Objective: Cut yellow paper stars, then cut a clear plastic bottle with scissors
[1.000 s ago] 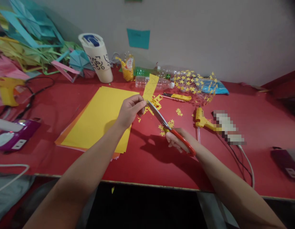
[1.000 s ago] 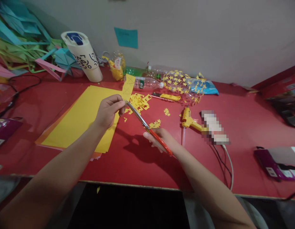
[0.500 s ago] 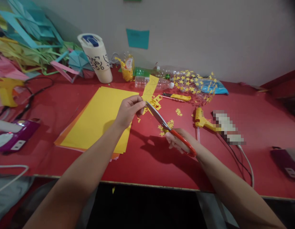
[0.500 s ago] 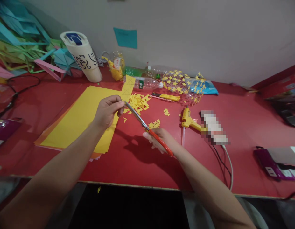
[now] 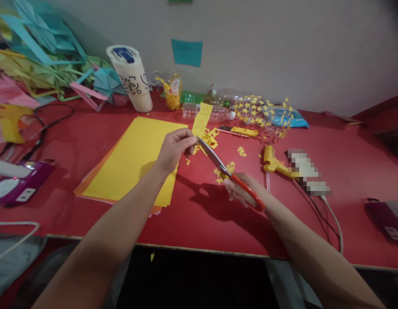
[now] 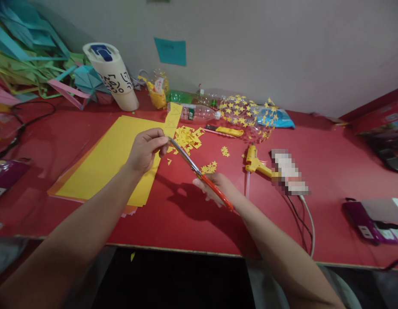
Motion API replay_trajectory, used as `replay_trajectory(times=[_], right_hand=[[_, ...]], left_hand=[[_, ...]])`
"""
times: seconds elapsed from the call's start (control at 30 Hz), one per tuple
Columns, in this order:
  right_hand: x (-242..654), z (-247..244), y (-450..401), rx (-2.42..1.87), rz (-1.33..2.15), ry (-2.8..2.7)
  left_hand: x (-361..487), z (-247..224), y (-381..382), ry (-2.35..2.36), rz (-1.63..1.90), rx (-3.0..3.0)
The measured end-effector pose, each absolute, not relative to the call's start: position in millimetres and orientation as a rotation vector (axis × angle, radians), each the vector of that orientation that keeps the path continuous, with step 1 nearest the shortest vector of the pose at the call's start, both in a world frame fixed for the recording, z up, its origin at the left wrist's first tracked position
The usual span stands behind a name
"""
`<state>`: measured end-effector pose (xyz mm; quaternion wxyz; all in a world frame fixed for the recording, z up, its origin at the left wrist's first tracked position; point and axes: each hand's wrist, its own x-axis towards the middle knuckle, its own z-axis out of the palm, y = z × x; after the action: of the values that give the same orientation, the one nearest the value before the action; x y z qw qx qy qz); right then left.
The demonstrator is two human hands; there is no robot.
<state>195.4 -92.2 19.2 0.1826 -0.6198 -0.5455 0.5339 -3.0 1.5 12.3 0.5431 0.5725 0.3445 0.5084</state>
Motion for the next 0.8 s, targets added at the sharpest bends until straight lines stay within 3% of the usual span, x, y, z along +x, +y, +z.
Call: replay_trajectory(times=[0.8], right_hand=[[197,13,-95,-1.658,1.485,-1.582]], left_hand=[[1,3,-1,0.868,1.223,1.375]])
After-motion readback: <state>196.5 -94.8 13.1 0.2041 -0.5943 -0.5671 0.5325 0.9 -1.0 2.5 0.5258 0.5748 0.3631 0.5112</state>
